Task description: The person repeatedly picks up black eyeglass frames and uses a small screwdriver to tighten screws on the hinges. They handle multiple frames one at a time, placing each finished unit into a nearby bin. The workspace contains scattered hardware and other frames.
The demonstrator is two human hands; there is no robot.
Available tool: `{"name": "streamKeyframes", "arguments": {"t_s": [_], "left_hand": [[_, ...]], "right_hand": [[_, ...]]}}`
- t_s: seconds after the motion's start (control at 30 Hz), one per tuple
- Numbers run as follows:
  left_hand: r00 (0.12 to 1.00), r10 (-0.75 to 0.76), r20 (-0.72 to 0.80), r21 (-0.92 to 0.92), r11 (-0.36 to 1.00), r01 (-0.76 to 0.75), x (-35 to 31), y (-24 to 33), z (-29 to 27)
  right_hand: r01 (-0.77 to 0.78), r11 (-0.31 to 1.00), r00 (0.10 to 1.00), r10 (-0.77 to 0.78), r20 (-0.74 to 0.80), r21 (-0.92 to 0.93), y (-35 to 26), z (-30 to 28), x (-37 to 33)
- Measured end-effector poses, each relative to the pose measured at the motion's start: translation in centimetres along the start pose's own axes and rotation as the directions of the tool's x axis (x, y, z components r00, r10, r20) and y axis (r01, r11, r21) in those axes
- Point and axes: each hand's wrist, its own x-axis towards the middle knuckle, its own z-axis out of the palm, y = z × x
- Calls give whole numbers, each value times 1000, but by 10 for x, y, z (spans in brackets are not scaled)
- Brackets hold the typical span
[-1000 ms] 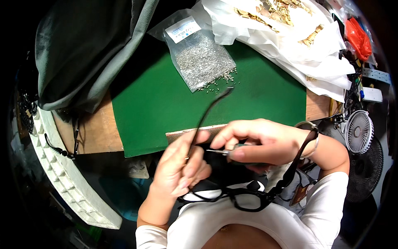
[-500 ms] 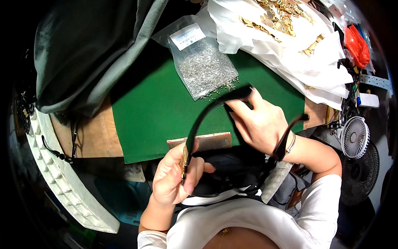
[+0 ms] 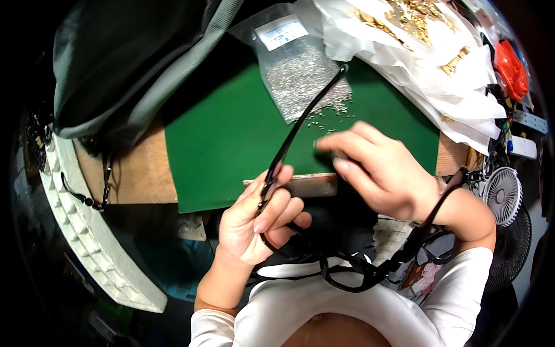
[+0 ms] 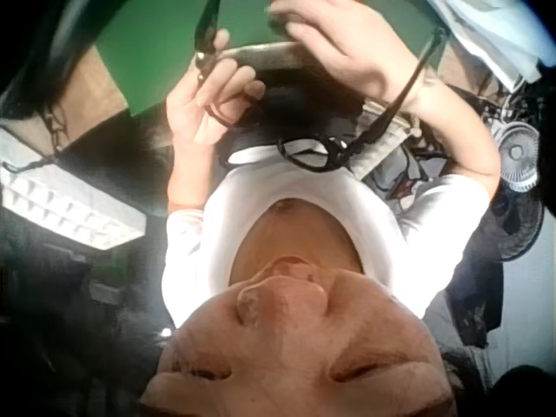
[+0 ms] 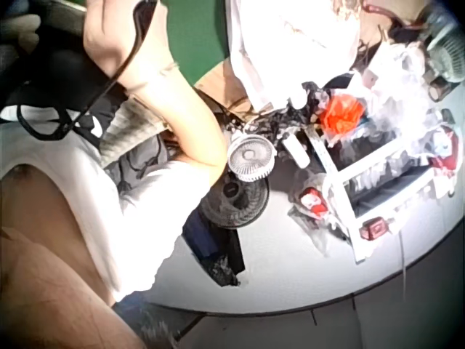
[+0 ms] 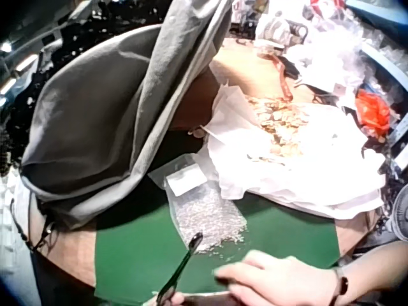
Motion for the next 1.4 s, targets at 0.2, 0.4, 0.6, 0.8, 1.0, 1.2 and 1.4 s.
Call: {"name": "streamKeyframes", "arguments": {"t_s": [0.2,0.4,0.6,0.8,1.0,1.2,1.4], "left_hand": [[986,-113,124,-32,992,118,2,-2,-9],[989,-77,127,-86,992,88,1,-8,-6],[998,-67,13,-9,998,67,-2,-10,-1],[999,-33,-24,97,995,35,-2,-12,-3],[994,-35,-108,164,985,52,-1,-10,0],[997,-50,-60,162,985,60,1,-8,-6],[965,254,-72,299,928,-222,-19,30,9]], "right_hand": [[-666,349,727,110,677,659,-33,-12,6],[-664,360,734,148,663,655,-31,-9,3],[-752,120,659,136,740,648,-34,-13,5],[-763,-1,640,142,755,646,-32,-5,-1],[-726,-15,677,157,719,687,-33,-2,-1],[-694,34,714,166,681,719,-31,5,-3],[-612,487,783,267,561,623,-8,-22,-3]]}}
